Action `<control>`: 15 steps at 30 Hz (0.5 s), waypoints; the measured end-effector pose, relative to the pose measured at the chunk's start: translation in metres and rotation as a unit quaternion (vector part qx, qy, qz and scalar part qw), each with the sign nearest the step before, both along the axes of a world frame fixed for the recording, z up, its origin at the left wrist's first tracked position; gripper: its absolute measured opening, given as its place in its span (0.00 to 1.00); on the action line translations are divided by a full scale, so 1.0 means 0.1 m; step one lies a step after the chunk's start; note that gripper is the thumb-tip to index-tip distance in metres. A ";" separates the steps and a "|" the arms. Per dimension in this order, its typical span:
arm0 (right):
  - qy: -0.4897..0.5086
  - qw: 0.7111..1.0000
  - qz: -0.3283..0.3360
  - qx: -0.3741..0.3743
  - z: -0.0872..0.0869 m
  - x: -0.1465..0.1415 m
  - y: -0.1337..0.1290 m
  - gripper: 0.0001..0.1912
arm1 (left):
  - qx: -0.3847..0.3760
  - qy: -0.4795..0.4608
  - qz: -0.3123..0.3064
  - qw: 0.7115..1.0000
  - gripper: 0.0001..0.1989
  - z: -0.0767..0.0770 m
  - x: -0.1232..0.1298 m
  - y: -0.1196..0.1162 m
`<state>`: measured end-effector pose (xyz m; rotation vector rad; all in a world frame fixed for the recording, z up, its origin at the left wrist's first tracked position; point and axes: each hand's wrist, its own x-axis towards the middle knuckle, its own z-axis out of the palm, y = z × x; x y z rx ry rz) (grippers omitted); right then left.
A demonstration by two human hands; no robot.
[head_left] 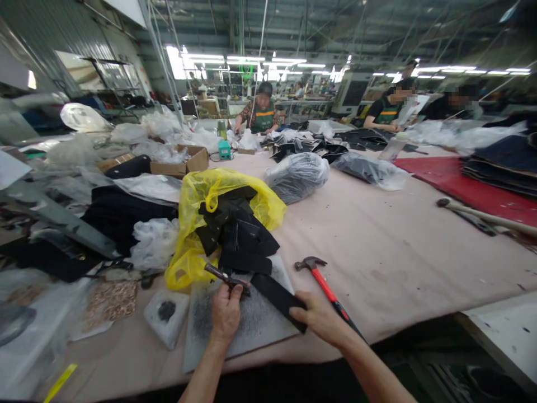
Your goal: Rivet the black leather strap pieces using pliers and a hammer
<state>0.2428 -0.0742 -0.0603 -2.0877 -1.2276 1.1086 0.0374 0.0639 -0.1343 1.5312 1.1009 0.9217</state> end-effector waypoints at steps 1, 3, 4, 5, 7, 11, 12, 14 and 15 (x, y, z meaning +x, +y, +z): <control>0.031 0.999 -0.020 0.026 0.02 0.19 -0.09 0.10 | 0.000 0.000 -0.001 1.000 0.18 0.02 0.01 0.00; 0.069 0.993 -0.084 0.051 0.04 0.59 -0.22 0.14 | 0.001 -0.005 -0.002 1.000 0.17 0.05 0.02 -0.01; 0.070 0.988 -0.120 0.061 0.02 0.78 -0.26 0.16 | 0.003 -0.009 -0.004 1.000 0.16 0.06 0.03 -0.01; 0.056 0.985 -0.150 0.071 0.00 0.97 -0.26 0.18 | 0.004 -0.013 -0.005 1.000 0.16 0.07 0.03 -0.01; -0.012 0.977 -0.199 0.073 -0.10 1.28 -0.21 0.22 | 0.007 -0.016 -0.004 1.000 0.15 0.07 0.04 -0.01; -0.300 0.904 -0.297 0.070 -0.32 1.49 0.08 0.25 | 0.009 0.001 -0.003 1.000 0.15 0.05 0.04 -0.01; -0.356 0.880 -0.304 0.084 -0.36 1.44 0.17 0.26 | 0.009 0.004 -0.005 1.000 0.16 0.04 0.04 -0.01; -0.393 0.871 -0.265 0.125 -0.39 1.23 0.37 0.25 | 0.007 0.009 -0.007 1.000 0.16 0.05 0.04 0.00; -0.380 0.885 -0.225 0.146 -0.40 1.07 0.47 0.22 | 0.007 0.010 -0.008 1.000 0.16 0.05 0.04 0.00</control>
